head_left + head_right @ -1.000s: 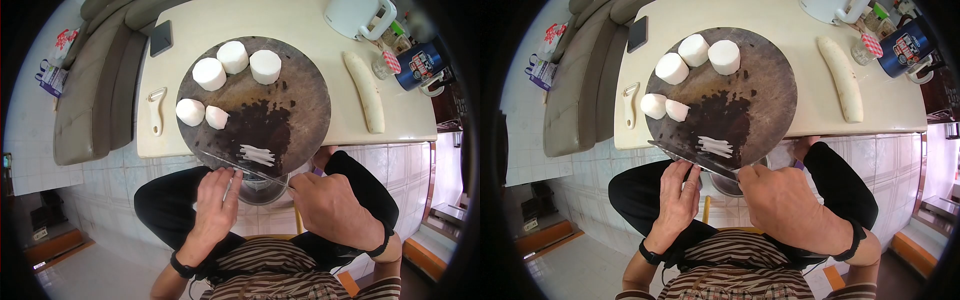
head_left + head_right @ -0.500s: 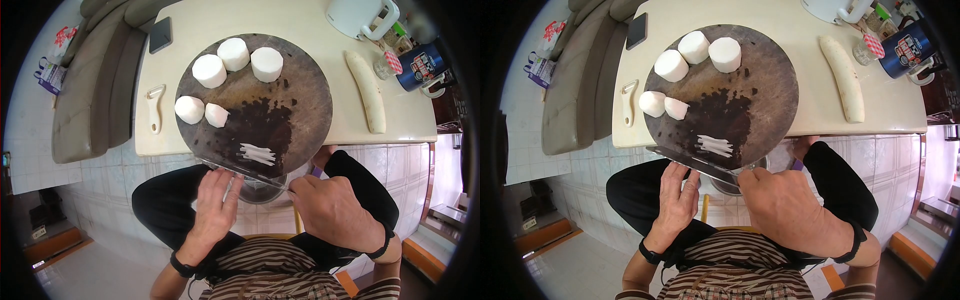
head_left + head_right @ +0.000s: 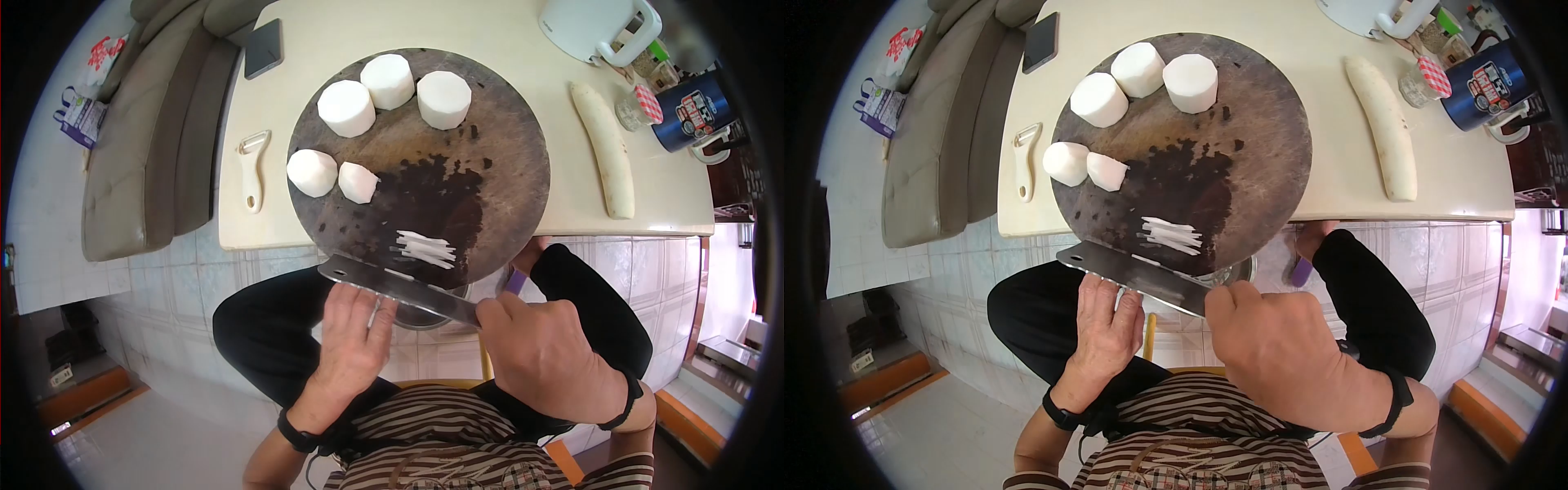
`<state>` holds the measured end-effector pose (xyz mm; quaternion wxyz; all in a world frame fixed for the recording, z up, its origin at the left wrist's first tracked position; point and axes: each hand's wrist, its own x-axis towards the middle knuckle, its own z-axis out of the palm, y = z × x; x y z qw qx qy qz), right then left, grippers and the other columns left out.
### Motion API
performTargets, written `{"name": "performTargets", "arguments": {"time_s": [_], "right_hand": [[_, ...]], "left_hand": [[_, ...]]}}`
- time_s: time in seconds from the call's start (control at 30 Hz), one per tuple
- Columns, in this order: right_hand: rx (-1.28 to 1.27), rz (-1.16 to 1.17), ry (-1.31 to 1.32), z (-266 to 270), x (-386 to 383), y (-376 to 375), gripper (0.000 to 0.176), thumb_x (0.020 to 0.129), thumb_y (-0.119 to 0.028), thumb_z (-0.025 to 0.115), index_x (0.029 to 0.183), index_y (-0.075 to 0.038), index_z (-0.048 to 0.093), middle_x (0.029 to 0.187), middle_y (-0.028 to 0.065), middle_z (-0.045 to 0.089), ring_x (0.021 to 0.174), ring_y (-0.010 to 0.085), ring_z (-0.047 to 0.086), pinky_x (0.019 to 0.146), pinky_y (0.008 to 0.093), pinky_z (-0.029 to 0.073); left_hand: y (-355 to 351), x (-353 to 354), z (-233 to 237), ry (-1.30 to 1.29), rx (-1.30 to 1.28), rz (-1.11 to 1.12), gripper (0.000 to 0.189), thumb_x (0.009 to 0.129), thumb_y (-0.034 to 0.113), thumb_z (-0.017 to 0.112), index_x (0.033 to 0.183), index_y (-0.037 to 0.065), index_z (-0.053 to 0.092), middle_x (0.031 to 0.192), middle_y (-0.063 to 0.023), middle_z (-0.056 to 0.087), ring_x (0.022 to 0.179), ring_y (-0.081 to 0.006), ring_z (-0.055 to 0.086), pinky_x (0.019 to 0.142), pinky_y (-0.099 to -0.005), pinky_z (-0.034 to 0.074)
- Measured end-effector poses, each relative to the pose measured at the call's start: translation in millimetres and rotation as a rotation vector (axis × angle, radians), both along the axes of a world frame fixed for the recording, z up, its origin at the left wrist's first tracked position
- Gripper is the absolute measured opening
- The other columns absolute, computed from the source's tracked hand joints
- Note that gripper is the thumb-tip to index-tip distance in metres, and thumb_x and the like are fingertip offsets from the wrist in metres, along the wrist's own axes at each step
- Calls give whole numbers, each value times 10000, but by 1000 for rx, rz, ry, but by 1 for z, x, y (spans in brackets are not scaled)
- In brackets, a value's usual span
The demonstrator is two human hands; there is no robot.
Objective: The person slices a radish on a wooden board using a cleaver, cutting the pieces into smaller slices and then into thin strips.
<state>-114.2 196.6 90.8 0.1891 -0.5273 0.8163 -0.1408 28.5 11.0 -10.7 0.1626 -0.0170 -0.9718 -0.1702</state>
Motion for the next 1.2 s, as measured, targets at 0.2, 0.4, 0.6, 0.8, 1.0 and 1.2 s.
{"name": "performTargets", "arguments": {"time_s": [0.2,0.4,0.6,0.8,1.0,1.2], "right_hand": [[58,55,120,1,5,-1,167,678,-50,624,800,7,524,696,110,544,523,205,612,414,310,442],[47,80,121,3,0,-2,167,674,-52,625,797,12,532,696,110,544,509,202,594,419,312,442],[-17,110,54,0,-11,-2,174,662,-40,632,800,7,538,697,125,560,537,228,601,446,313,448],[-1,115,58,-2,-10,-7,151,673,-39,638,784,15,551,674,124,582,592,243,629,464,327,461],[-49,114,34,-13,-8,-30,128,701,-37,630,802,24,582,704,161,632,620,269,667,507,353,496],[-210,0,-41,-26,-16,-15,103,718,-40,606,796,25,588,697,202,635,647,360,658,554,421,508]], "left_hand": [[1,2,1,-30,17,4,283,745,-24,663,1019,-35,597,1056,-205,584,1007,-399,549,881,-567,436],[1,0,1,-14,-16,1,266,742,-15,665,998,-39,597,1037,-195,585,973,-384,550,853,-556,436],[2,2,0,-52,8,9,264,718,-18,660,978,-43,624,1034,-204,583,990,-383,552,868,-548,440],[2,-1,2,-24,-1,10,300,706,-18,663,1002,-52,622,1056,-210,580,1012,-403,548,870,-544,447],[3,-1,4,-36,-36,15,374,708,-14,664,1077,-58,617,1128,-224,565,1083,-420,527,924,-549,433],[7,-8,18,-55,59,64,506,720,-101,636,1220,-31,595,1242,-198,536,1174,-396,501,996,-477,403]]}}
